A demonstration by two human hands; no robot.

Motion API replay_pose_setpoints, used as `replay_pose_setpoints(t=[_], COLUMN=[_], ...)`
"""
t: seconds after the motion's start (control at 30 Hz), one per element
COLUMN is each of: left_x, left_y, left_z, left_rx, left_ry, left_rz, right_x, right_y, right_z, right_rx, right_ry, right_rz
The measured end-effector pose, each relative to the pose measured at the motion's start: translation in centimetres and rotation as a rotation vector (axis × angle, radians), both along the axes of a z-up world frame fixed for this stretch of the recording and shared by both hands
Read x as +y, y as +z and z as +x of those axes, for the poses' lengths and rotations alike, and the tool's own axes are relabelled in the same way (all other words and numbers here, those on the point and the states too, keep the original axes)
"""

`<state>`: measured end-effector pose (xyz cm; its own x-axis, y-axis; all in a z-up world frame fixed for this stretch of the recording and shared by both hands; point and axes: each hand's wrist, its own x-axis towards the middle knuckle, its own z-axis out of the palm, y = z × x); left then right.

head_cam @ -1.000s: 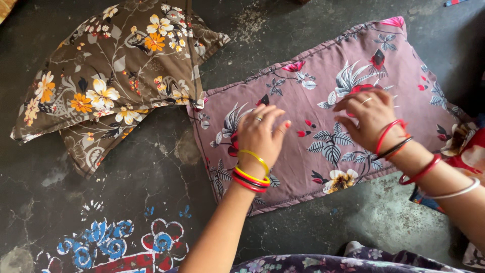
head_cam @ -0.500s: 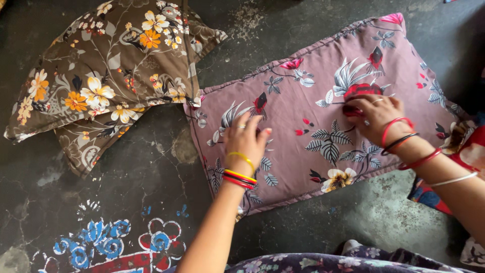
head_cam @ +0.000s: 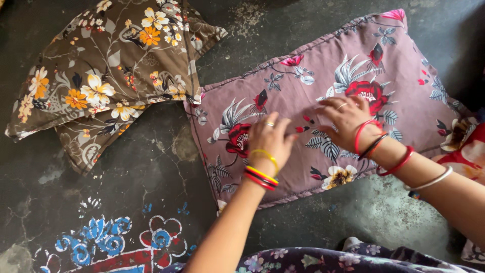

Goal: The person inserts a pillow into a floral-patterned pillowcase on the floor, smoothing and adjusting the fabric by hand. The person then places the finished pillow on a nearby bed.

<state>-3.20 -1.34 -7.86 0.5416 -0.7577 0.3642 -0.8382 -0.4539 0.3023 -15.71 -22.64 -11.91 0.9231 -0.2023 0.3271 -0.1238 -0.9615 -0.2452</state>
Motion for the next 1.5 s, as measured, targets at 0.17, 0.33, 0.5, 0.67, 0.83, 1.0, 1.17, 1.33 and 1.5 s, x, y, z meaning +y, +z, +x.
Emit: replay_pose_setpoints(t=[0.17,0.33,0.5,0.67,0.83,1.0,1.17,1.33,1.5], left_x=[-1.5,0.0,0.8,0.0,-0.6,-1.1,-1.9,-1.7,-1.1], left_y=[-0.2,0.3,0.6,-0.6,-1.6,-2.4,-3.1,-3.7,-3.0], left_z=[-2.7,0.1,2.8,3.3,3.8,4.4,5.3,5.0,4.5], left_rx=[0.267,0.137,0.113,0.146,0.126,0.140,0.142,0.113,0.092], left_ry=[-0.156,-0.058,0.047,0.022,0.040,0.048,0.072,0.058,0.038], left_rz=[0.124,0.077,0.147,0.227,0.232,0.194,0.191,0.143,-0.025], right_x=[1.6,0.1,-2.0,-3.2,-3.5,-3.4,-3.5,-3.4,-3.3], right_y=[1.8,1.5,0.5,-0.9,-1.8,-3.3,-5.1,-6.3,-4.2], right_z=[0.4,-0.4,-0.4,0.4,1.8,2.7,3.2,3.5,2.3], right_rx=[0.002,0.116,0.157,0.264,0.358,0.325,0.257,0.112,0.010], right_ry=[0.090,-0.002,-0.065,-0.126,-0.145,-0.179,-0.170,-0.142,-0.177], right_rz=[0.045,0.023,0.015,0.012,-0.003,-0.056,-0.059,-0.108,-0.131])
